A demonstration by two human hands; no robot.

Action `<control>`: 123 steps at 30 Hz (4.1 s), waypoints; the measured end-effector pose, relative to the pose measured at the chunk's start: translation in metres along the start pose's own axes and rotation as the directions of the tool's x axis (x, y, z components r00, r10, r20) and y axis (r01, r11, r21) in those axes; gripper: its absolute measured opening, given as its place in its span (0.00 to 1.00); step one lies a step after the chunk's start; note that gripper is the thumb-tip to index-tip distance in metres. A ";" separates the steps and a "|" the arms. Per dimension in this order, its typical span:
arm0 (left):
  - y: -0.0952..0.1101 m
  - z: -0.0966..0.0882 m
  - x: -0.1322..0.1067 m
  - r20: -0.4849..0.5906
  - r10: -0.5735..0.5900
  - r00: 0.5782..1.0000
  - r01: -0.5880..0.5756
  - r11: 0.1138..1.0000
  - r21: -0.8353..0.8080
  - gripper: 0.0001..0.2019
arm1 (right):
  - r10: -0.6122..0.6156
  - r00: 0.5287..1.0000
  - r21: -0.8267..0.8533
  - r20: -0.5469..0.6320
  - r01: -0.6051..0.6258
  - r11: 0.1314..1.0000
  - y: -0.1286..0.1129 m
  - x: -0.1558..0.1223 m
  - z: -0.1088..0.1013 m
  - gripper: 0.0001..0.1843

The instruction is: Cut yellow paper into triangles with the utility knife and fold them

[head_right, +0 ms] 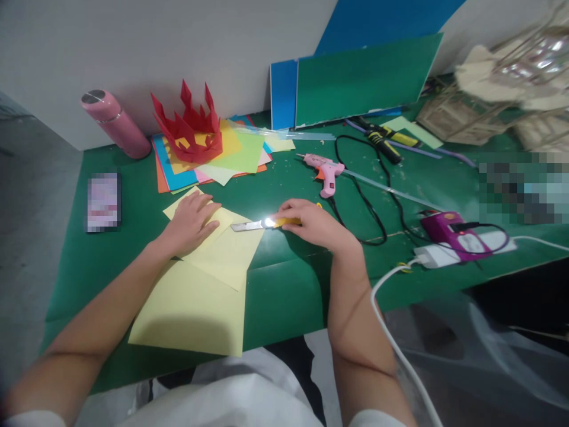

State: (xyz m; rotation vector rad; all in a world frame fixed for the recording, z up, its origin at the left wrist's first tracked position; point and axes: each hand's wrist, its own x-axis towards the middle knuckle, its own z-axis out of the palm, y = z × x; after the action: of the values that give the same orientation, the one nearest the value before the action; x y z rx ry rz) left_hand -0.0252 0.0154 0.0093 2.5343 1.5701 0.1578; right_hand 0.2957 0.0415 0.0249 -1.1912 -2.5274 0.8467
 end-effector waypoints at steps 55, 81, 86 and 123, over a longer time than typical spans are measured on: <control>0.015 0.021 -0.002 0.091 -0.185 0.979 0.184 0.983 0.020 0.36 | -0.076 0.997 -0.199 0.003 0.075 0.977 -0.011 0.014 0.014 0.24; 0.028 0.021 -0.005 0.075 -0.091 0.993 0.092 0.996 -0.017 0.36 | -0.135 0.991 -0.230 -0.018 0.127 0.965 -0.015 0.030 0.020 0.24; 0.037 0.018 -0.004 0.072 -0.114 0.991 0.119 0.990 -0.077 0.32 | -0.072 0.997 -0.142 0.000 0.071 0.987 -0.009 0.016 0.012 0.22; 0.035 0.026 -0.002 0.093 -0.152 0.984 0.154 0.988 -0.023 0.35 | -0.151 0.975 -0.346 -0.162 0.087 0.934 -0.023 0.052 0.043 0.21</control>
State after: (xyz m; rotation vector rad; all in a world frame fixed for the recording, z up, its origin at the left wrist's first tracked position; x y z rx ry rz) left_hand 0.0089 -0.0041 -0.0095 2.3505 1.7043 0.0465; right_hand 0.2291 0.0523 0.0017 -1.1298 -2.6219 0.2613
